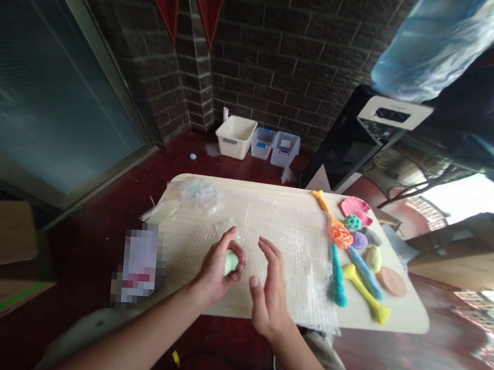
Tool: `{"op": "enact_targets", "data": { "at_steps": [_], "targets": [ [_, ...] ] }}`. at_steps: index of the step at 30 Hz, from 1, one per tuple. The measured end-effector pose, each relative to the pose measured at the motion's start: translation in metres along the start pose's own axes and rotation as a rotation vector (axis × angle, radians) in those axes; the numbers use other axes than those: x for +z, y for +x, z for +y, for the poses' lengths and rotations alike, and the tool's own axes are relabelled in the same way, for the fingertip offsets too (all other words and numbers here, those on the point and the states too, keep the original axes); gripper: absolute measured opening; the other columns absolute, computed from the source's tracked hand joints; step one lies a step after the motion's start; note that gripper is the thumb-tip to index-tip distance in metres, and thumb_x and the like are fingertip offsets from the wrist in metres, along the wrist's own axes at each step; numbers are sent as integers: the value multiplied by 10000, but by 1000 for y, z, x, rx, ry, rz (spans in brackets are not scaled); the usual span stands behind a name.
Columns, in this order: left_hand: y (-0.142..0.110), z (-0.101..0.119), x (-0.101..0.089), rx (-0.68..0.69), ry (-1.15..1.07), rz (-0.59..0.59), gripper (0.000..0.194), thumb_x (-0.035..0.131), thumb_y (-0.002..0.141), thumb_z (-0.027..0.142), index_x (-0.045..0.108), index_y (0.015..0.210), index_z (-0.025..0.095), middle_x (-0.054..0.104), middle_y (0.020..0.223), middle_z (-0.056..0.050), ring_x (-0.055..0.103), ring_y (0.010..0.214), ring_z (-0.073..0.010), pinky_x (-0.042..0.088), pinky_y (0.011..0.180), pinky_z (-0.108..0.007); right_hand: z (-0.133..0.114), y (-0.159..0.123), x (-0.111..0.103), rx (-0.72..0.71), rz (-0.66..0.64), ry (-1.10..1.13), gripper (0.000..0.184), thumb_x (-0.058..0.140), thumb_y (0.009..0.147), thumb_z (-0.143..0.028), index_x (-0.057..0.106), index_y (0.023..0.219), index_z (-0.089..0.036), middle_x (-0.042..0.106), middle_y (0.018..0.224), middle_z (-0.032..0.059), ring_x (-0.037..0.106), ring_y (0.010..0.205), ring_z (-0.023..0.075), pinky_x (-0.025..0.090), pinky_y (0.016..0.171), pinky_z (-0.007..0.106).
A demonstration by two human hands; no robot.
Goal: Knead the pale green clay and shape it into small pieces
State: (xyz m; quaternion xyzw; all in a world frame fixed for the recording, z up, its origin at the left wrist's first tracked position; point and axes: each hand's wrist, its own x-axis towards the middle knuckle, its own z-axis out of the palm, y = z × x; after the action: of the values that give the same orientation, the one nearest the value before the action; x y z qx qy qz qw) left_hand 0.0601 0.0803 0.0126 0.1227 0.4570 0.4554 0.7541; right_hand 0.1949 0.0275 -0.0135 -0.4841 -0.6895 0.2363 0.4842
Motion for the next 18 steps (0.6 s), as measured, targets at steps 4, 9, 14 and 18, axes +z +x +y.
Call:
{"op": "enact_targets", "data": {
  "at_steps": [4,9,14,18],
  "targets": [
    [0,3,4,-8,10,-31,571,734,799,647,521,549,180,491,419,19,410,301,-78,159,316,-184,12,1,2,208,82,170,447,388,1069,-479,483,1448,-261,517,1462,150,537,1328,342,507,1036,561],
    [0,3,3,-47,38,-127,587,727,822,586,450,493,187,435,393,34,356,278,-67,99,302,-180,9,1,5,294,13,232,414,405,1074,-474,500,1414,-256,560,1398,133,591,1241,298,525,1005,493],
    [3,0,1,-133,-29,-13,348,648,874,438,601,668,162,586,552,11,535,422,-111,393,389,-197,-5,4,-3,100,-52,46,540,474,1036,-476,427,1497,-200,508,1460,177,526,1333,318,476,1098,500],
    [-4,-4,9,-229,-63,-98,286,527,931,367,688,880,137,728,781,-73,734,747,-233,607,702,-339,-10,8,-7,-139,-96,-168,662,508,973,-491,406,1529,-145,530,1471,209,481,1389,341,397,1171,549]
  ]
}}
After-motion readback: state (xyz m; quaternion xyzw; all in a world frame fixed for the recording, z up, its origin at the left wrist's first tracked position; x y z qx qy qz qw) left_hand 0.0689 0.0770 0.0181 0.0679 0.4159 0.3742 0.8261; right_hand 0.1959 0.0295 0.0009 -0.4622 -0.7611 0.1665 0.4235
